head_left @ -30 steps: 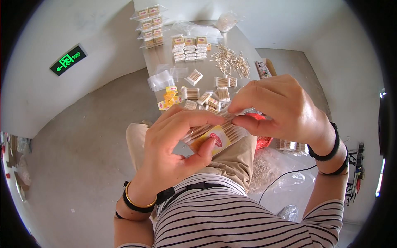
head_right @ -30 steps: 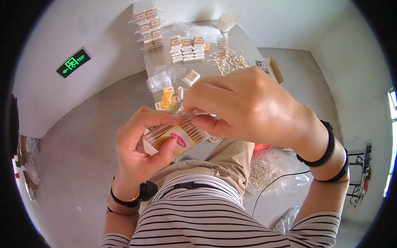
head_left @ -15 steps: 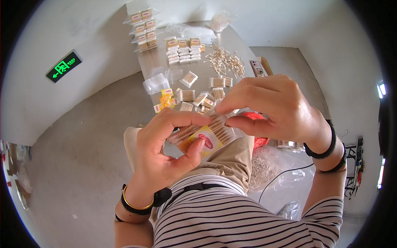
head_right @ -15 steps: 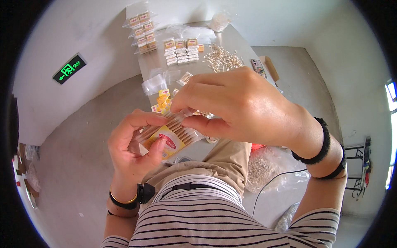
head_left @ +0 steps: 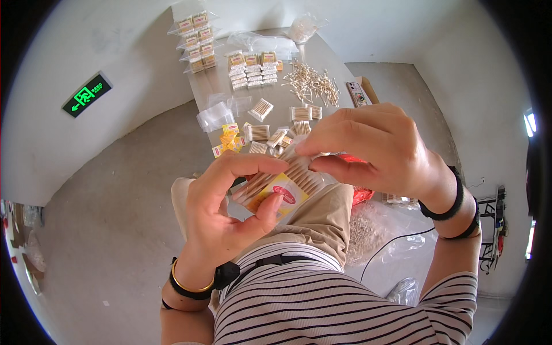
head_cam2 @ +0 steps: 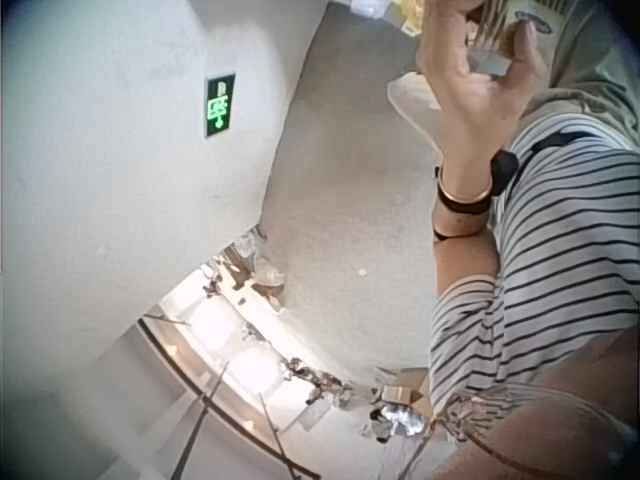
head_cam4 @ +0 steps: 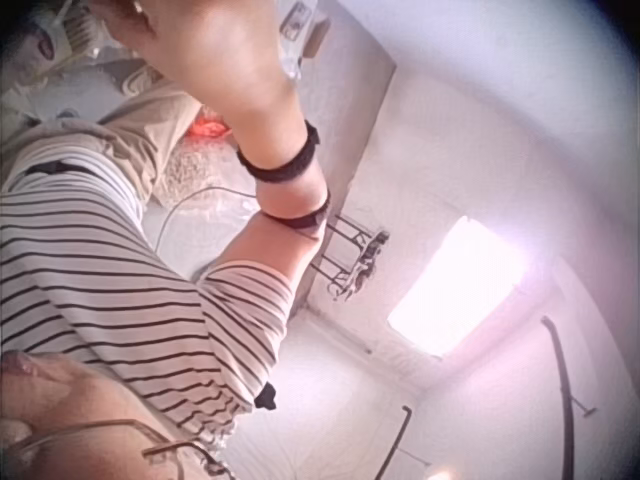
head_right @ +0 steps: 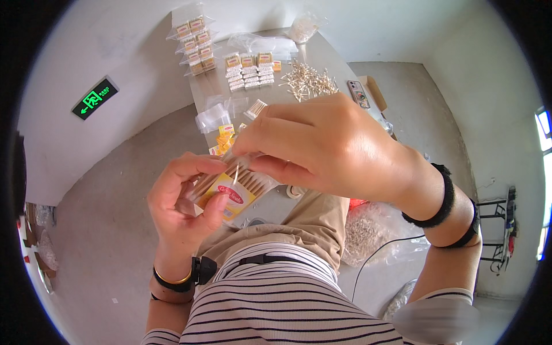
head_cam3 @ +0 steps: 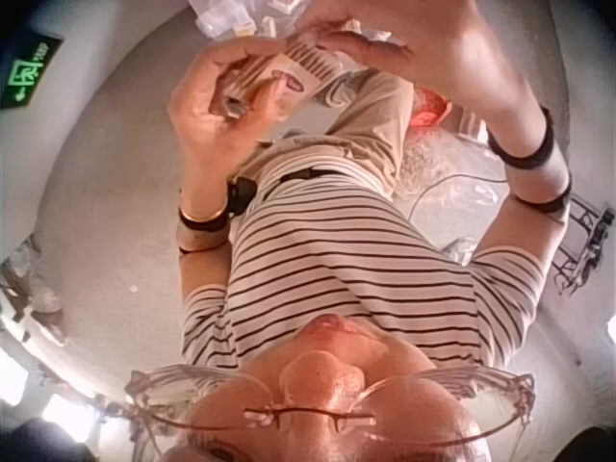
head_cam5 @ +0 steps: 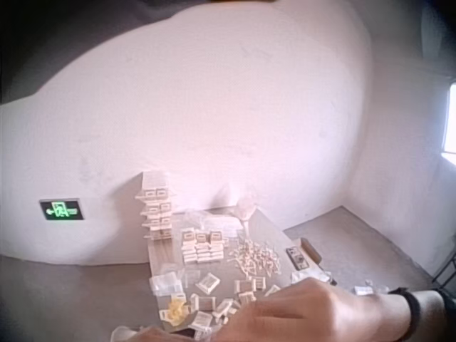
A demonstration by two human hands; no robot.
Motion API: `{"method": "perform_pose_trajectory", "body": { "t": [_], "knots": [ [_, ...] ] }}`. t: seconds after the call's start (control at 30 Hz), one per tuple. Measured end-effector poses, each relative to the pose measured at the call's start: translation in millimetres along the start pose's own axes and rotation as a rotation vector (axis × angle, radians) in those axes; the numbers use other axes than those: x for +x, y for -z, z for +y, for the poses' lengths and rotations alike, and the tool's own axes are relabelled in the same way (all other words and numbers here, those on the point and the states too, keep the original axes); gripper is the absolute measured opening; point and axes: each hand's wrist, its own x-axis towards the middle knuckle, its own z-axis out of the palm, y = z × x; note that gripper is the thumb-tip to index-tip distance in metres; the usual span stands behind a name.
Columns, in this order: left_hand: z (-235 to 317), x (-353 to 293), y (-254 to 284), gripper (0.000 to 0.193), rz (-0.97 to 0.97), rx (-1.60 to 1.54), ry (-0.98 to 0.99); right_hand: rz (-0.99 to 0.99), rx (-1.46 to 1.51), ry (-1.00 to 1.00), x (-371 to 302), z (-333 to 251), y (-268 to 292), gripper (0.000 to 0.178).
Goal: The person sits at a table and repeatedly packs cotton swabs into small plastic bags. They pick up a bundle of swabs, insert them into a bag, and seal it before placing it on the table. The process is repeated for multiple units.
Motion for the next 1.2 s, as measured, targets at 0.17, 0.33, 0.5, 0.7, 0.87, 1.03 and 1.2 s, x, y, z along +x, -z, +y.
{"method": "perform_pose_trajectory", "body": {
  "t": [0.17,0.33,0.5,0.7,0.87,1.03,1.2],
  "knots": [
    [-1.5,0.2,0.4,0.034,-0.017,-0.003,-0.021,0.081,-0.112,0.09,-1.2,1.0,-5.9,0.03],
    [-0.1,-0.2,0.5,0.033,-0.032,0.079,-0.08,0.139,-0.118,0.083,-1.0,4.3,-11.5,0.022],
    [5.0,-0.7,-0.3,0.034,-0.049,0.155,-0.074,0.127,-0.03,0.034,-0.3,2.9,-9.3,0.021],
    [-1.9,-2.0,-2.5,0.032,0.024,0.083,-0.091,0.065,0.113,-0.034,-2.7,1.4,-3.1,0.03],
    [-4.9,-0.3,0.8,0.03,0.029,0.053,-0.114,0.041,0.089,-0.044,-3.1,-0.3,1.3,0.03],
    [-3.8,-0.1,0.1,0.028,0.034,0.037,-0.123,0.039,0.107,-0.058,-5.0,0.4,1.2,0.028],
    [-3.6,-1.5,-4.4,0.026,0.058,-0.023,-0.119,0.029,0.123,-0.063,-5.3,0.0,0.6,0.027]
  ]
}}
